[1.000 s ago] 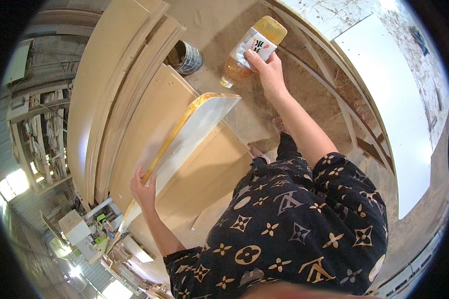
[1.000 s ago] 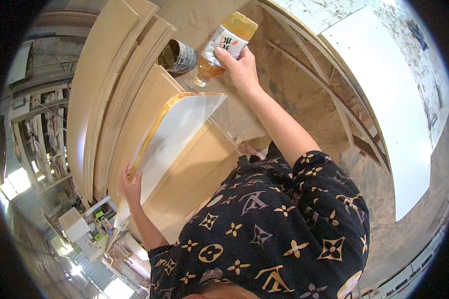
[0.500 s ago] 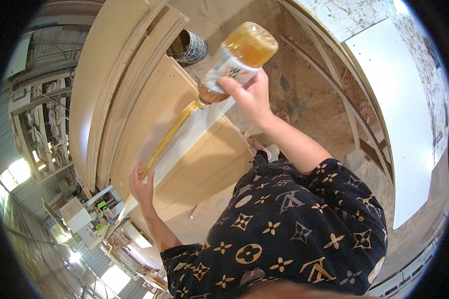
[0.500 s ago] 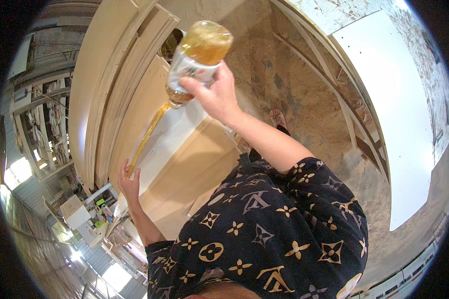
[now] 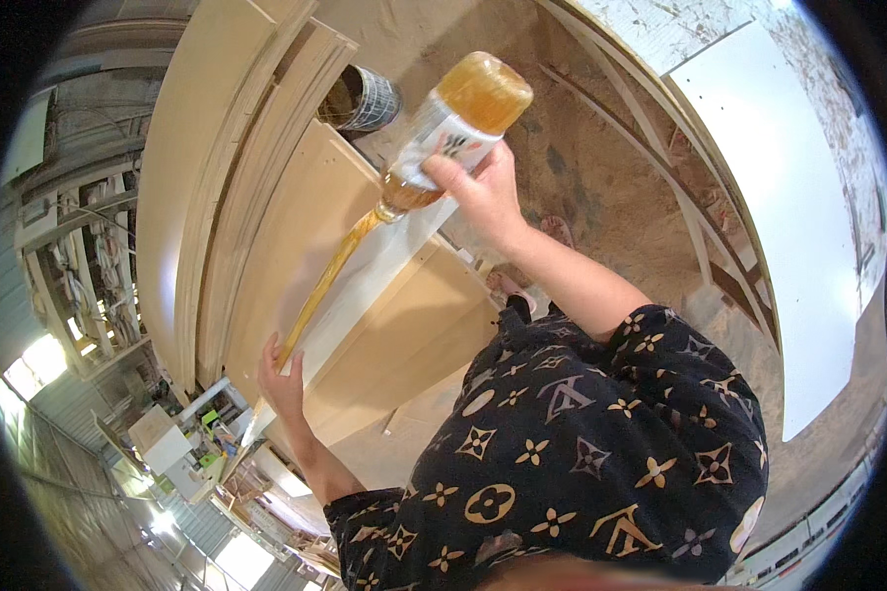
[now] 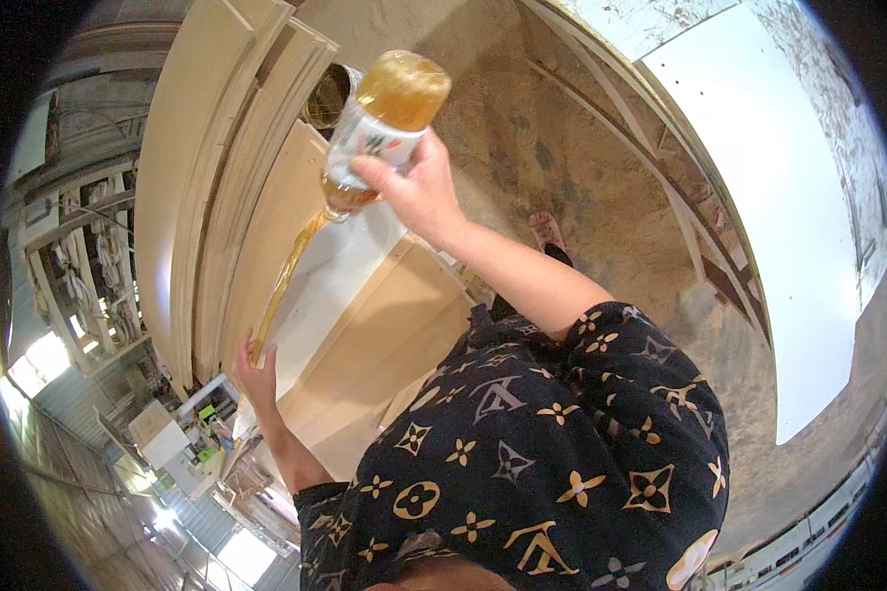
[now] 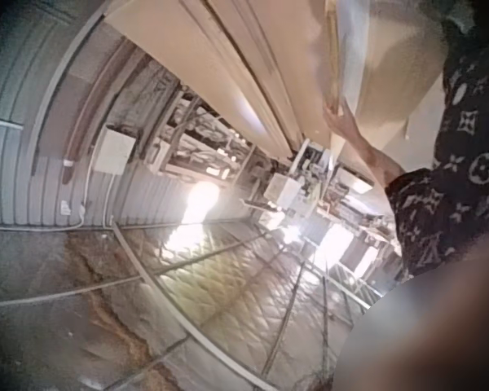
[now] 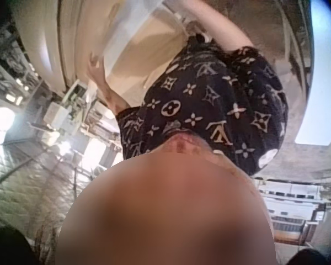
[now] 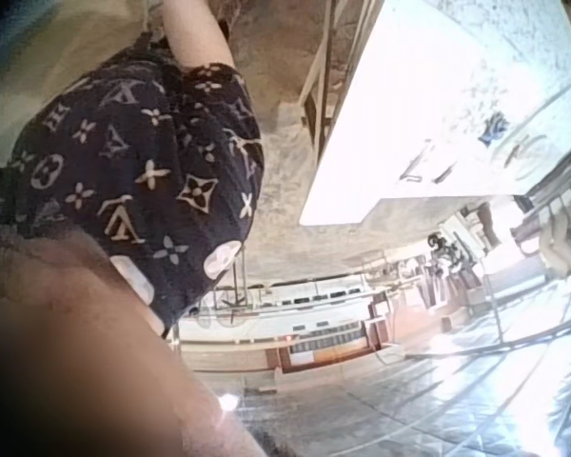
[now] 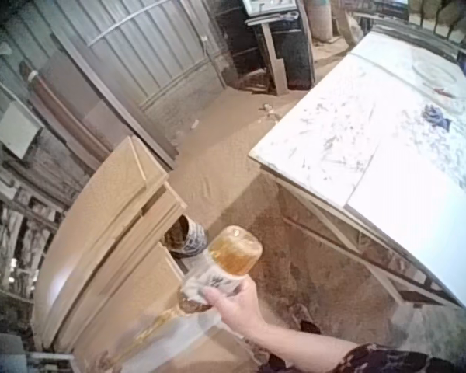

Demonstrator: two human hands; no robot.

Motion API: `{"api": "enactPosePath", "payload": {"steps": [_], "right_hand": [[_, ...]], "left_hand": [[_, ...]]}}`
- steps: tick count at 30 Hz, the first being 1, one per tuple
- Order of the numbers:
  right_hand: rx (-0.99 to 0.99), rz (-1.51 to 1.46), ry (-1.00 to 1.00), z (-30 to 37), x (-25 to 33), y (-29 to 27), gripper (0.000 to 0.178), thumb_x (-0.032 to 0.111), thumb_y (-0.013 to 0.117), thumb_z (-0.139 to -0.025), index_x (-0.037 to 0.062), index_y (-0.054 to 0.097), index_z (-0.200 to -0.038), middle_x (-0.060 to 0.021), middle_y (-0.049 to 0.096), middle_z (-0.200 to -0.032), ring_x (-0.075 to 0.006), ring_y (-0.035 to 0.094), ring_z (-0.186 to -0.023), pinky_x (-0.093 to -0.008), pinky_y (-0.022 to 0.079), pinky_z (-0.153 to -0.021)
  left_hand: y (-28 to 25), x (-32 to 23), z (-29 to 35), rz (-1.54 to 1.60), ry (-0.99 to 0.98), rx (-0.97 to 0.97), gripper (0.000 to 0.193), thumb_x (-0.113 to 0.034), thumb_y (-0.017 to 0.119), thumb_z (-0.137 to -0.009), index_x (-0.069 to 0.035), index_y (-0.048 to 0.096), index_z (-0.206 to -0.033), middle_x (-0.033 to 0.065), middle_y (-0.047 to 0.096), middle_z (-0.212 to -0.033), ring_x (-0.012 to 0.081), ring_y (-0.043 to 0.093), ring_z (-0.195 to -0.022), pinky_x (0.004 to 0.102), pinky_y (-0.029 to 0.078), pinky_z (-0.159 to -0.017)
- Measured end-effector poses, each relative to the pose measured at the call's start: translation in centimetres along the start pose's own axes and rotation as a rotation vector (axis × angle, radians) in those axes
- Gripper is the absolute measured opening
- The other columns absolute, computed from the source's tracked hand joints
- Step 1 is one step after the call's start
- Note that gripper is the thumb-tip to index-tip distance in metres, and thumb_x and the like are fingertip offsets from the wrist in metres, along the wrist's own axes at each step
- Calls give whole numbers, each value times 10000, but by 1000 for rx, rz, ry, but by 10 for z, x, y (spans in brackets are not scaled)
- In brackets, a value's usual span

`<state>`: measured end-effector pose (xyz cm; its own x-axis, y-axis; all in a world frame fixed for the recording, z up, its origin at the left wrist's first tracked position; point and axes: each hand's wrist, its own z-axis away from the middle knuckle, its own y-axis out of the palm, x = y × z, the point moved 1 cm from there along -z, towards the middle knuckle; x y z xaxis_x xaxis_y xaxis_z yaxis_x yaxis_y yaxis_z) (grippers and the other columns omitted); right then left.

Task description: The person applies a yellow adhesive from a squeeze bottle along the edges of white rectangular boards. They handle the boards one at a time, applying glue to the edges and then placing them on a workbench.

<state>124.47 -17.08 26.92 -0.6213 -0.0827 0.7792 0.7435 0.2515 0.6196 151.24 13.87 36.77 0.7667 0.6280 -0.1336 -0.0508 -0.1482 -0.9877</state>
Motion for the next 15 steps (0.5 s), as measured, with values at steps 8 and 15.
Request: {"api": "enactPosePath", "payload": {"steps": [8,15], "right_hand": [[-325,76,328,-6,-37,-34,407,234,687,-861,-1,529,-1153,-83,632,-1083,-160,609,-974,-323,483,-871],[-147,-50,106,-2,-37,-12,395,186,711,-848,0,527,-1144,-84,639,-1070,-170,609,-970,-328,486,-878]], "left_hand": [[-2,4,1,-58,24,-6,531,-161,787,-705,-146,618,-1208,108,677,-944,261,621,-900,385,463,-819],[-3,7,3,-69,13,12,532,-173,786,-718,-152,613,-1221,100,678,-991,254,610,-939,384,446,-863]]}}
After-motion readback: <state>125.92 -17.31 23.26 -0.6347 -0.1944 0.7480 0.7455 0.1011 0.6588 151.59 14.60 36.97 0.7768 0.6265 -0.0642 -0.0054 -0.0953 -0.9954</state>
